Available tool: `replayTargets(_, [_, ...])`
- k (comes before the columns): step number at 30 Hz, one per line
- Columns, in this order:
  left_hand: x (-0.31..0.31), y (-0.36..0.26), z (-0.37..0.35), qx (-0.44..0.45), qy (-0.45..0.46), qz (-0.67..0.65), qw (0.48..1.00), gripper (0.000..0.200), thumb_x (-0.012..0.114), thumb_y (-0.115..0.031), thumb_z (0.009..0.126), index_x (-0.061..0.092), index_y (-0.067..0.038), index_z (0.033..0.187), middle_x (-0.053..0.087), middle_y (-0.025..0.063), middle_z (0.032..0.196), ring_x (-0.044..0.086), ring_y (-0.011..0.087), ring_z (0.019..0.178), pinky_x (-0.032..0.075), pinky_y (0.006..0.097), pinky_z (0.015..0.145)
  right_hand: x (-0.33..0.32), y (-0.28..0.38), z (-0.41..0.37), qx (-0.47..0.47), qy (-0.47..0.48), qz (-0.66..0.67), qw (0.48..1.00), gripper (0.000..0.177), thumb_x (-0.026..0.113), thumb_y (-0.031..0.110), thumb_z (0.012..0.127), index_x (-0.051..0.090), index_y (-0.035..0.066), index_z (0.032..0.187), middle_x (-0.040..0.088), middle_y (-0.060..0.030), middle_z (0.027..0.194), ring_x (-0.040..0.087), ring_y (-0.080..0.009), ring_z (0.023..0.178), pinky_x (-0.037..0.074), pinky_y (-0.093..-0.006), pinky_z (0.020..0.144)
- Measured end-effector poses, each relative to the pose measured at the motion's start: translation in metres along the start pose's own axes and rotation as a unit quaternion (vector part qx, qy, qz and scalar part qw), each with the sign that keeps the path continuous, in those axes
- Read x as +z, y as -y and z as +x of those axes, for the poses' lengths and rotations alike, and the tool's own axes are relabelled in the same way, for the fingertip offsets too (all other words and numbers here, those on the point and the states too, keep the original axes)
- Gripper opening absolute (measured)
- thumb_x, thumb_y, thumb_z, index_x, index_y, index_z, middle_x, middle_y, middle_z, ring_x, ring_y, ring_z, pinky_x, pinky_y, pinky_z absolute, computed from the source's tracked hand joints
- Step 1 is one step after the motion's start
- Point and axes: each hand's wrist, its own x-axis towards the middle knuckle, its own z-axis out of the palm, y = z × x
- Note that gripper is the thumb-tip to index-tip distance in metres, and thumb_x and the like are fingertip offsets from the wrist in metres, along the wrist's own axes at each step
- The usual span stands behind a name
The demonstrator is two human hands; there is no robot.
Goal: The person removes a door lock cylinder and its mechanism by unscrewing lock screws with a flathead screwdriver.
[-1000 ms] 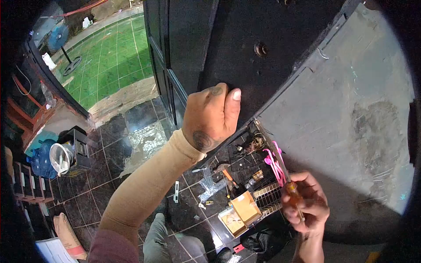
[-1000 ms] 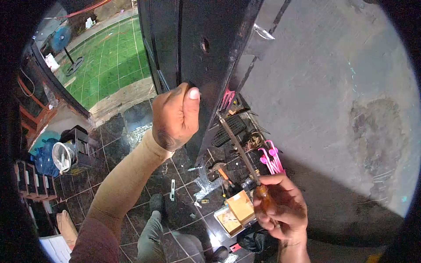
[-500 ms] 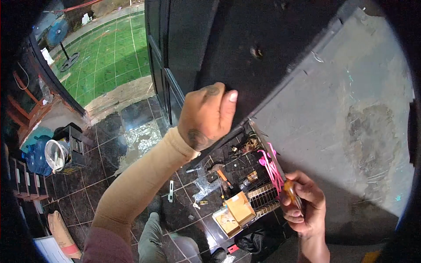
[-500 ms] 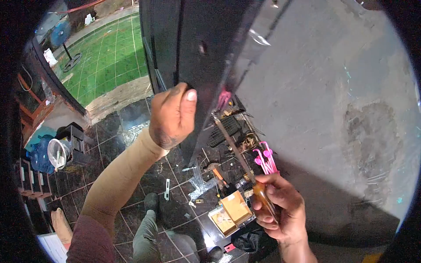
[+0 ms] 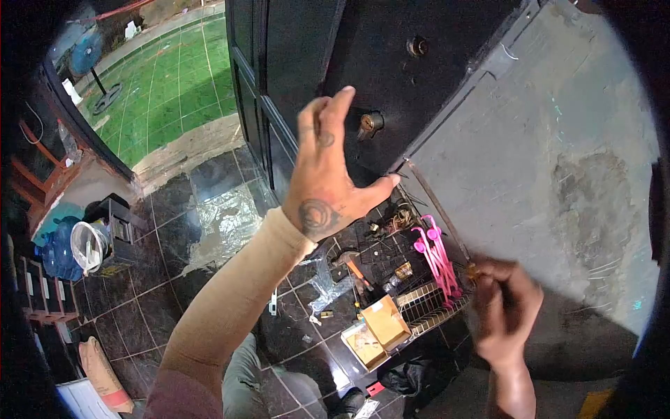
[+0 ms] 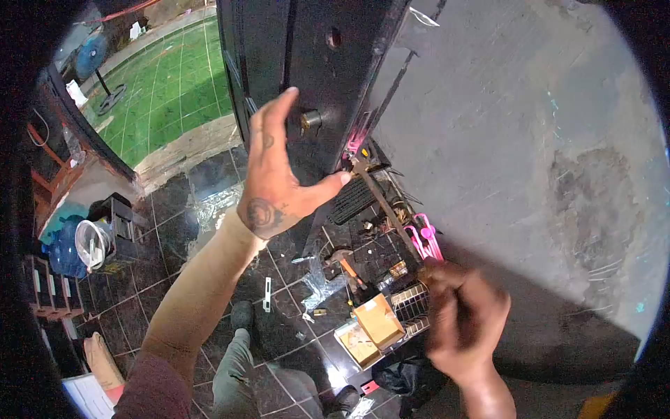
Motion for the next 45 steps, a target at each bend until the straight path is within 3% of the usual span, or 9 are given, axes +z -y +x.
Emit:
replayTargets(3, [0.012, -0.001, -0.004, -0.004, -0.021, -0.028, 0.999, 0.106, 0.087, -0.012, 0.064, 0.027, 0.000, 0.150, 0.039, 0.0253, 0.135, 0.047, 0.0387, 0.123, 0.041, 0.0424, 0.105, -0.014, -0.004, 0.017, 0.361, 0.041, 0.509, 0.781, 0.020, 0.053, 0.010, 0.092, 0.060, -0.003, 0.106, 0.064, -0.0152, 0.074, 0.058, -0.0165, 0.055, 0.042, -0.0226, 0.041])
replayTargets(8, [0.008, 0.001, -0.005, 0.014, -0.027, -0.008, 1.000, 0.103, 0.087, -0.011, 0.065, 0.029, 0.001, 0.150, 0.041, 0.0236, 0.135, 0.051, 0.0344, 0.118, 0.043, 0.0399, 0.104, -0.021, -0.013, 0.015, 0.273, 0.077, 0.618, 0.734, 0.024, 0.058, 0.010, 0.085, 0.055, -0.002, 0.105, 0.062, -0.0235, 0.096, 0.057, -0.0175, 0.064, 0.043, -0.0234, 0.046])
replayTargets(13, [0.004, 0.002, -0.006, 0.000, -0.015, -0.013, 1.000, 0.103, 0.087, -0.013, 0.065, 0.029, 0.002, 0.149, 0.042, 0.0230, 0.134, 0.052, 0.0340, 0.116, 0.044, 0.0392, 0.103, 0.001, -0.007, -0.010, -0.044, -0.041, -0.004, 0.998, 0.025, 0.061, -0.010, 0.075, 0.064, -0.003, 0.099, 0.064, -0.0148, 0.095, 0.066, -0.0227, 0.078, 0.054, -0.0313, 0.070])
replayTargets(18, [-0.001, 0.006, -0.005, 0.013, -0.015, 0.000, 1.000, 0.103, 0.087, -0.016, 0.064, 0.031, 0.000, 0.148, 0.045, 0.0281, 0.139, 0.047, 0.0424, 0.129, 0.041, 0.0449, 0.108, 0.016, 0.007, -0.007, -0.158, -0.023, -0.270, 0.949, 0.029, 0.068, -0.005, 0.076, 0.069, -0.003, 0.105, 0.068, -0.0182, 0.093, 0.069, -0.0270, 0.077, 0.054, -0.0300, 0.073])
replayTargets(22, [-0.003, 0.008, -0.007, 0.010, -0.025, -0.005, 1.000, 0.104, 0.087, -0.016, 0.062, 0.032, -0.002, 0.149, 0.045, 0.0287, 0.138, 0.048, 0.0447, 0.127, 0.041, 0.0459, 0.107, 0.004, 0.010, -0.003, 0.064, 0.005, 0.047, 0.997, 0.016, 0.064, -0.002, 0.086, 0.066, -0.003, 0.102, 0.066, -0.0133, 0.082, 0.066, -0.0193, 0.067, 0.053, -0.0278, 0.054])
replayTargets(29, [0.001, 0.005, -0.005, -0.002, -0.032, -0.011, 0.999, 0.103, 0.088, -0.016, 0.063, 0.033, -0.002, 0.149, 0.044, 0.0264, 0.140, 0.050, 0.0404, 0.127, 0.042, 0.0438, 0.107, 0.009, -0.010, 0.003, 0.364, -0.005, 0.602, 0.711, 0.021, 0.061, 0.012, 0.093, 0.055, -0.002, 0.108, 0.062, -0.0175, 0.076, 0.050, -0.0140, 0.043, 0.036, -0.0201, 0.033])
replayTargets(38, [0.006, 0.004, -0.014, -0.082, -0.024, -0.085, 0.993, 0.100, 0.088, -0.015, 0.064, 0.034, -0.002, 0.148, 0.055, 0.0207, 0.132, 0.057, 0.0284, 0.120, 0.045, 0.0364, 0.100, -0.006, -0.006, -0.017, 0.046, -0.021, 0.071, 0.996, 0.026, 0.067, 0.007, 0.082, 0.062, -0.003, 0.105, 0.067, -0.0170, 0.102, 0.068, -0.0251, 0.083, 0.056, -0.0357, 0.073])
replayTargets(41, [0.001, 0.005, -0.011, -0.082, -0.017, -0.078, 0.993, 0.100, 0.088, -0.014, 0.063, 0.034, -0.002, 0.147, 0.057, 0.0204, 0.129, 0.059, 0.0286, 0.117, 0.045, 0.0369, 0.101, -0.001, 0.000, -0.010, -0.208, 0.017, -0.262, 0.942, 0.035, 0.063, 0.005, 0.085, 0.062, -0.007, 0.118, 0.068, -0.0196, 0.096, 0.068, -0.0215, 0.077, 0.053, -0.0290, 0.067])
replayTargets(45, [-0.007, 0.007, -0.008, -0.063, -0.021, -0.079, 0.995, 0.099, 0.089, -0.013, 0.060, 0.038, 0.001, 0.144, 0.060, 0.0200, 0.126, 0.061, 0.0285, 0.115, 0.044, 0.0369, 0.104, 0.009, 0.012, -0.001, -0.124, 0.046, -0.250, 0.959, 0.038, 0.058, -0.006, 0.081, 0.064, -0.005, 0.119, 0.066, -0.0189, 0.088, 0.068, -0.0234, 0.072, 0.053, -0.0297, 0.064])
